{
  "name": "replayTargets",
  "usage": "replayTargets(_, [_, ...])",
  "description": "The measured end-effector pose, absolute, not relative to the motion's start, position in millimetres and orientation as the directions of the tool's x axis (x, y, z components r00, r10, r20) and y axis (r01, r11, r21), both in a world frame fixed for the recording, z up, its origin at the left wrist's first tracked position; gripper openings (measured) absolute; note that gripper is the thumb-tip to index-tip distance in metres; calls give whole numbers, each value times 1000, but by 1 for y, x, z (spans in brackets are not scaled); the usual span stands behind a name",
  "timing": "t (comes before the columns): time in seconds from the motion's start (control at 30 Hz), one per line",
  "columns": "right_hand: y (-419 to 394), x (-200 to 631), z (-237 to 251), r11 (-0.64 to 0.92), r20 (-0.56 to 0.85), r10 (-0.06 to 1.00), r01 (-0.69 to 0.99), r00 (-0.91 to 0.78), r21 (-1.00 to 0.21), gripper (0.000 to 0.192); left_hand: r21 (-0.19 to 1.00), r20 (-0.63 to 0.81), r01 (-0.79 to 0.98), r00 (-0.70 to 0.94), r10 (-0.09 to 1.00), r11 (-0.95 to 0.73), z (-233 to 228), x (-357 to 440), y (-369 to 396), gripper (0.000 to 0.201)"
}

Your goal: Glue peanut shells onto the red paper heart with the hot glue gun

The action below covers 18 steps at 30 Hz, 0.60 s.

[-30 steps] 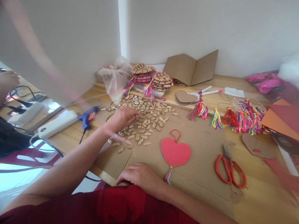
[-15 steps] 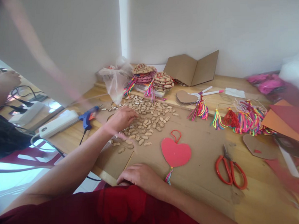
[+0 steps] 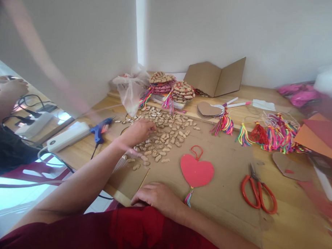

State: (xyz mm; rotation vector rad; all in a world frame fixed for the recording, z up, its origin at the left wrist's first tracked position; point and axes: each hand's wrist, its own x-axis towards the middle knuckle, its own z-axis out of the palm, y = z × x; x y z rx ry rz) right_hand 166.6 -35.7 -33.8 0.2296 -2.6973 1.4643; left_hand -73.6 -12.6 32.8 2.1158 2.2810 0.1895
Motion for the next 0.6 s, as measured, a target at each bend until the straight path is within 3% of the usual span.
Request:
replayTargets(0.33, [-36, 167, -38, 530, 178, -85, -195, -980, -825, 13, 120, 117, 992, -45, 992, 30, 30, -73, -14, 26])
replayTargets(0.47, [-36, 168, -42, 538, 187, -72, -196, -980, -820, 13, 190, 186, 981, -13, 983, -23, 32, -73, -18, 23])
replayTargets(0.6, [-36, 168, -46, 525, 276, -45, -258, -960, -811, 11, 342, 263, 932, -220, 939, 122, 44, -92, -32, 20])
